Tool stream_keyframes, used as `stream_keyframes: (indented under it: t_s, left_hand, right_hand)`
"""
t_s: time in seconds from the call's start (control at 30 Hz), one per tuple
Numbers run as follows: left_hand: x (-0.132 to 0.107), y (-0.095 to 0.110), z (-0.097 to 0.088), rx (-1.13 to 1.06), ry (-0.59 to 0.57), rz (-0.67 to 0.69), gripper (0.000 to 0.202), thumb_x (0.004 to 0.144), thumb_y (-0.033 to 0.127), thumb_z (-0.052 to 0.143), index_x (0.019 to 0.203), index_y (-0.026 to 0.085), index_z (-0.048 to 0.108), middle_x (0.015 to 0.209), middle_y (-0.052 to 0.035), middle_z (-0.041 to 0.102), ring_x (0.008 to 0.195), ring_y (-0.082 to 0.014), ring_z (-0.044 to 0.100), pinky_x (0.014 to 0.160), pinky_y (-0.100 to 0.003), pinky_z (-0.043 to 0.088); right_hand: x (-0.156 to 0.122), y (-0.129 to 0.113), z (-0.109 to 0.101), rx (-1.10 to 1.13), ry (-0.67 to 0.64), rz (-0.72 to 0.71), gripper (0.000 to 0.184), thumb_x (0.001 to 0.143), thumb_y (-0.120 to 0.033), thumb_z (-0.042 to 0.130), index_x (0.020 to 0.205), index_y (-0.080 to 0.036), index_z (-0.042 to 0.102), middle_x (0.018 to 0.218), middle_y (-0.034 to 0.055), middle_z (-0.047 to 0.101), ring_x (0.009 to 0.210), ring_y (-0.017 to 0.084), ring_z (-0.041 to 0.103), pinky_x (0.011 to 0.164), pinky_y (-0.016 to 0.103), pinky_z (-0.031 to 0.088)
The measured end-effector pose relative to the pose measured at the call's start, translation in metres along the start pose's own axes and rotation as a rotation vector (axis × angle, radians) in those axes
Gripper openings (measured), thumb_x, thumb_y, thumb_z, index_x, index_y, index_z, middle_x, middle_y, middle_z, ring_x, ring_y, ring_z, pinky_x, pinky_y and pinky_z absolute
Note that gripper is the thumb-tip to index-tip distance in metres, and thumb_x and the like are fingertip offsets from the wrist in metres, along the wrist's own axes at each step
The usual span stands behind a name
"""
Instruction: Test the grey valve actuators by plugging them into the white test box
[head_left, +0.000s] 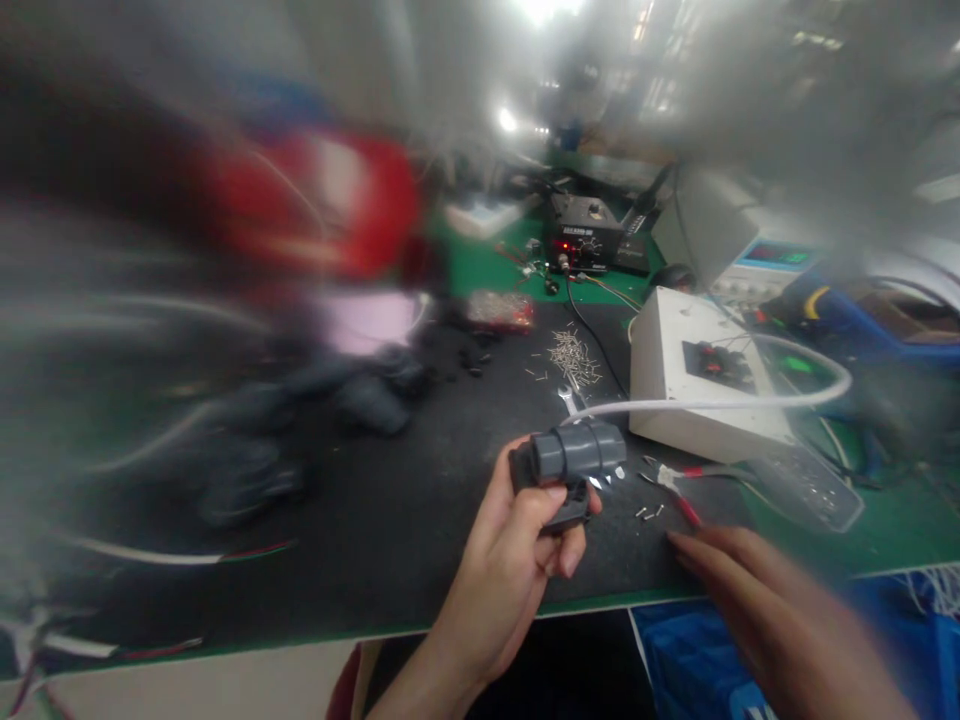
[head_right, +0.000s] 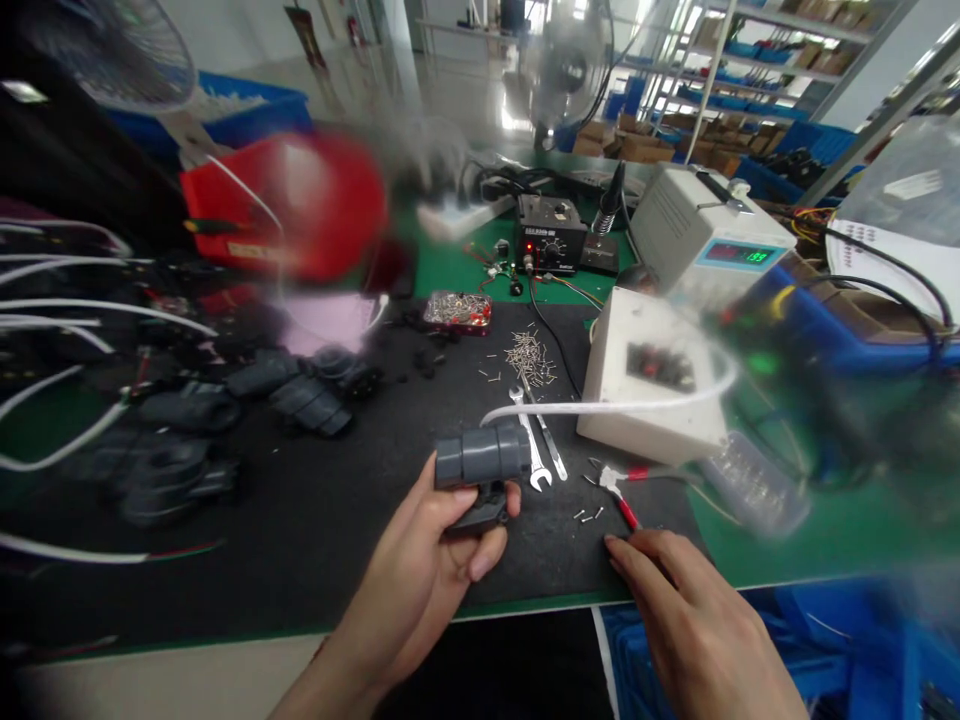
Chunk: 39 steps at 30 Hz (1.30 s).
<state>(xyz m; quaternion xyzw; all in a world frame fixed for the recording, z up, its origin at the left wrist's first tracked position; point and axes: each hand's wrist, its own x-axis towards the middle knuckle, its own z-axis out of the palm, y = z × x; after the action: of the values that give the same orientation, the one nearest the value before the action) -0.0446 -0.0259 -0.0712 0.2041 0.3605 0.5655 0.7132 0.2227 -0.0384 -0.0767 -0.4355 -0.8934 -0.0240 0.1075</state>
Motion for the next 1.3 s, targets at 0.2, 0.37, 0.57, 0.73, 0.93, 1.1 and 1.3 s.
stream_keyframes:
  t_s: [0.2, 0.37, 0.57, 0.73, 0.93, 1.1, 1.3]
  left_hand:
    - [0.001, 0.000, -0.004, -0.002, -0.032, -0.002, 0.030, 0.103, 0.025, 0.051, 0.132, 0.021, 0.044, 0.099, -0.0074, 0.070, 0.064, -0.0099, 0.052, 0.061, -0.025, 0.034]
    - [0.000, 0.000, -0.003, -0.013, -0.038, -0.011, 0.035, 0.102, 0.023, 0.051, 0.135, 0.023, 0.041, 0.101, -0.0073, 0.070, 0.063, -0.0105, 0.054, 0.062, -0.027, 0.035]
    - [-0.001, 0.000, -0.003, 0.030, -0.054, -0.036, 0.039, 0.102, 0.027, 0.053, 0.138, 0.025, 0.037, 0.103, -0.0062, 0.068, 0.066, -0.0112, 0.056, 0.067, -0.030, 0.037]
    - [-0.002, -0.002, -0.005, 0.066, -0.074, -0.022, 0.037, 0.105, 0.031, 0.053, 0.138, 0.026, 0.036, 0.097, -0.0022, 0.062, 0.072, -0.0124, 0.053, 0.068, -0.030, 0.039]
    - [-0.003, -0.002, -0.003, 0.054, -0.055, -0.019, 0.036, 0.105, 0.035, 0.059, 0.135, 0.028, 0.041, 0.097, 0.0003, 0.057, 0.076, -0.0111, 0.050, 0.070, -0.026, 0.043]
    - [-0.006, 0.000, 0.002, 0.078, -0.002, -0.003, 0.039, 0.103, 0.037, 0.061, 0.136, 0.026, 0.043, 0.093, -0.0002, 0.057, 0.073, -0.0112, 0.049, 0.066, -0.023, 0.042]
    - [-0.003, -0.002, -0.001, 0.032, 0.048, 0.010, 0.048, 0.097, 0.038, 0.068, 0.136, 0.025, 0.043, 0.089, -0.0011, 0.059, 0.068, -0.0125, 0.051, 0.064, -0.025, 0.041]
  right_hand:
    - [0.000, 0.009, -0.005, 0.001, -0.006, -0.054, 0.035, 0.106, -0.019, 0.037, 0.129, -0.022, 0.064, 0.117, 0.0073, 0.068, 0.092, 0.015, 0.073, 0.074, 0.020, 0.061]
    - [0.002, 0.020, -0.004, 0.030, -0.075, -0.054, 0.028, 0.112, -0.031, 0.037, 0.122, -0.025, 0.063, 0.104, 0.0034, 0.069, 0.078, 0.014, 0.073, 0.063, 0.018, 0.059]
    - [0.037, -0.022, -0.021, 0.230, 0.185, 0.062, 0.024, 0.109, -0.042, 0.055, 0.114, -0.022, 0.066, 0.098, 0.0026, 0.074, 0.075, 0.012, 0.074, 0.066, 0.012, 0.059]
    - [0.074, -0.071, -0.018, 0.404, 0.374, 0.013, 0.015, 0.100, -0.017, 0.063, 0.112, -0.023, 0.071, 0.108, 0.0057, 0.076, 0.091, 0.019, 0.076, 0.080, 0.022, 0.064]
    - [0.082, -0.082, -0.004, 0.327, 0.472, 0.035, 0.018, 0.099, -0.015, 0.063, 0.112, -0.022, 0.073, 0.109, 0.0052, 0.076, 0.091, 0.019, 0.076, 0.084, 0.024, 0.064]
    - [0.081, -0.084, -0.002, 0.320, 0.444, 0.007, 0.022, 0.099, -0.013, 0.064, 0.117, -0.022, 0.072, 0.112, 0.0067, 0.074, 0.097, 0.019, 0.072, 0.086, 0.028, 0.062]
    - [0.074, -0.077, -0.001, 0.356, 0.359, 0.011, 0.033, 0.100, -0.015, 0.064, 0.131, -0.027, 0.068, 0.126, 0.0080, 0.062, 0.101, 0.015, 0.068, 0.083, 0.023, 0.061]
